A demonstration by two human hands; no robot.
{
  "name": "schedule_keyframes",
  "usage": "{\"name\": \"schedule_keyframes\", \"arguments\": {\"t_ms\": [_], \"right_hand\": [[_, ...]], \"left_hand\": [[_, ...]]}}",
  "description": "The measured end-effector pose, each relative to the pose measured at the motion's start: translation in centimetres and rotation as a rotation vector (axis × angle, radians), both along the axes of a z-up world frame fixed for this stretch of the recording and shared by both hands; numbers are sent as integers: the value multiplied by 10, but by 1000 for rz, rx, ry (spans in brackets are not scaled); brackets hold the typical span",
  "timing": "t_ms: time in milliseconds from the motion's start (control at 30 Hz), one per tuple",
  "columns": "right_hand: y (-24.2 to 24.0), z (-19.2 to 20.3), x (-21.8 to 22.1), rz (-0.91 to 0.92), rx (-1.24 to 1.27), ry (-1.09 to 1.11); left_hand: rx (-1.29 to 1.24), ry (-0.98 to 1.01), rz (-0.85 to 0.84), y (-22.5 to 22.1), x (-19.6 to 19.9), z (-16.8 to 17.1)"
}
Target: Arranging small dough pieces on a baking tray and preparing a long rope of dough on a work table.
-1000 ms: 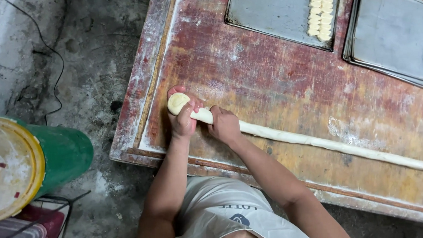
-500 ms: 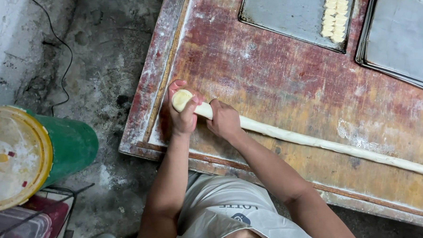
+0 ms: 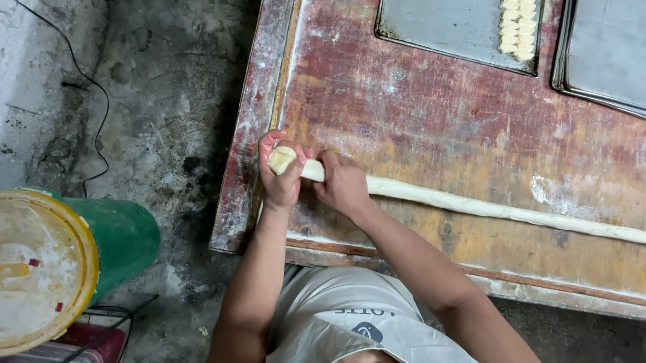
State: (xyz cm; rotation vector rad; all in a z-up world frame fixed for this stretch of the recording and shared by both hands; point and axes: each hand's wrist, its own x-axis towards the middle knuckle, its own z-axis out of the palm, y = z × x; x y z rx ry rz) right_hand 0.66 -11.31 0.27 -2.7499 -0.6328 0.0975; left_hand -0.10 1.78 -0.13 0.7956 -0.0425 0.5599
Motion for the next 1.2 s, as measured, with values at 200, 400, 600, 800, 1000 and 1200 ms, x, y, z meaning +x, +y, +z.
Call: {"name": "schedule_keyframes", "arguments": {"t_ms": [200,400,600,800,1000,1200], "right_hand": [[29,-36,2,42,-143,-103],[31,-39,-1,64,-137,-220],[18,-54,-8,108,-226,-51],[-2,-40,-22,207,-193,-33],[-67,-39,-22,125,-230,-106],[-173,-43,-26,115,-185,-233]], "left_hand": [[-11,78,-73,10,-4,-26],[12,60,-95,22,-9,-35],[544,256,-134,47,-27,-45],[789,336,-49,34,-38,-61],[1194,174,31,34,-39,-44],[1393,154,377,-16,-37,-44]]}}
